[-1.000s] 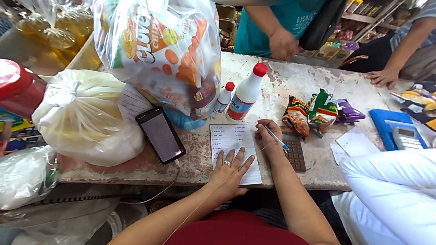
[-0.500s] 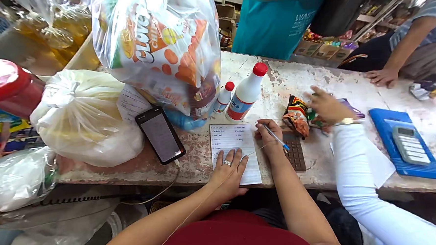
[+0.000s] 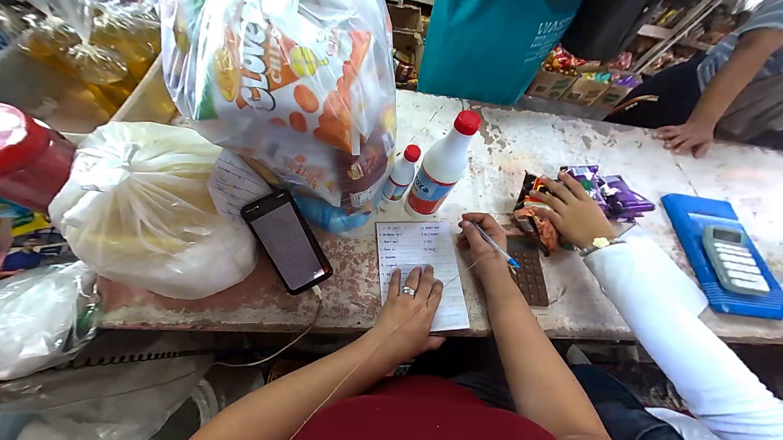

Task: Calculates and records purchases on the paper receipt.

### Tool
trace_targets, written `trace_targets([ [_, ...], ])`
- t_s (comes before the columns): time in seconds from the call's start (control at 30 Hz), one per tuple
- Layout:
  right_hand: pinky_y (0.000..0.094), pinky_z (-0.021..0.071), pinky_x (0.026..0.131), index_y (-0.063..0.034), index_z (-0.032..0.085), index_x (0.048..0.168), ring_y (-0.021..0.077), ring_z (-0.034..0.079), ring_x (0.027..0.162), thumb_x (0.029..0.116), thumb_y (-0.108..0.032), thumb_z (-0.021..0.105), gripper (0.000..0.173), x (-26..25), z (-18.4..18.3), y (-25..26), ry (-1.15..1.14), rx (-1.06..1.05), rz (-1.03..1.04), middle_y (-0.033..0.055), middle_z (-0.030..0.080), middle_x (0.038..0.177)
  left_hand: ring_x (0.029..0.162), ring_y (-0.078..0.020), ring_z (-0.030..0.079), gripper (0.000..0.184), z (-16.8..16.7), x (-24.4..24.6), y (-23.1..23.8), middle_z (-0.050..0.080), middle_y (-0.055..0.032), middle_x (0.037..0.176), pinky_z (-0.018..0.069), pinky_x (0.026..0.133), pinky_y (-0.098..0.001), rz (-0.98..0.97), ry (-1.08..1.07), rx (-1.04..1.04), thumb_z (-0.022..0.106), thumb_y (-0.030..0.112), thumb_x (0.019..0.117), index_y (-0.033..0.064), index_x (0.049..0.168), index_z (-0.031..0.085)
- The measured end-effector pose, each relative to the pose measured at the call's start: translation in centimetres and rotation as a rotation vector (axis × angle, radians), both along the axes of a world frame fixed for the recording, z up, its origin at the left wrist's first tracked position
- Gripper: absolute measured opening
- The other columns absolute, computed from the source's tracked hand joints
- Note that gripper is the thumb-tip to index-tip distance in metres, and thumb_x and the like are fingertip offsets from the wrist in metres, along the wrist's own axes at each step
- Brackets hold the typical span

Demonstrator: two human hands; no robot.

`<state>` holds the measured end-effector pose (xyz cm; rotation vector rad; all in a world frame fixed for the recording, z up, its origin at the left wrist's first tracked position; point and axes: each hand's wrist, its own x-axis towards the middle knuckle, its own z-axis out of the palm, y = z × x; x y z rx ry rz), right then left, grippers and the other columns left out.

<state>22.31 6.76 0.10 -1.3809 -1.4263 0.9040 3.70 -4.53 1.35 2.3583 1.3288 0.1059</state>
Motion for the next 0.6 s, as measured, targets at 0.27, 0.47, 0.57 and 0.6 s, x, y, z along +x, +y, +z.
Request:
trace_targets([
  [0.27,0.0250,0.0572,0.066,0.0002,0.062,0.122,0.0086,0.064,0.071,0.1054,-0.013,0.055,0.023,0.03,0.00,-0.08,0.028,-0.004,-0.003,0.0088,0.066,0.098,0.154,-0.0407,0.024,0.099,0.15,0.05,0.01,0.024,-0.0213,0.167,0.0157,0.119,-0.0697,-0.004,0.020,-0.005,0.074,0.058,0.0830,0.0033,0.156,0.036],
  [0.47,0.0256,0.0568,0.068,0.0010,0.061,0.123,0.0090,0.064,0.071,0.1060,-0.013,0.054,0.023,-0.23,0.50,-0.16,-0.006,-0.051,-0.020,0.0098,0.066,0.100,0.154,-0.0393,0.025,0.097,0.12,0.07,-0.03,0.025,-0.0206,0.167,0.0159,0.119,-0.0691,0.003,0.018,0.002,0.074,0.057,0.0823,0.0044,0.156,0.038],
  [0.57,0.0259,0.0570,0.067,0.0005,0.061,0.123,0.0095,0.064,0.072,0.1062,-0.013,0.054,0.023,-0.25,0.54,-0.17,-0.001,-0.060,-0.022,0.0102,0.066,0.100,0.155,-0.0394,0.022,0.097,0.22,0.06,0.07,0.024,-0.0201,0.168,0.0136,0.120,-0.0694,0.003,0.009,-0.028,0.075,0.056,0.0829,0.0048,0.156,0.036],
  [0.6,0.0257,0.0568,0.067,0.0004,0.061,0.123,0.0093,0.064,0.072,0.1063,-0.013,0.054,0.023,-0.26,0.55,-0.16,0.003,-0.063,-0.021,0.0100,0.066,0.100,0.155,-0.0397,0.023,0.097,0.14,0.04,0.07,0.024,-0.0202,0.167,0.0141,0.120,-0.0697,0.005,0.002,-0.021,0.075,0.056,0.0830,0.0046,0.156,0.037],
])
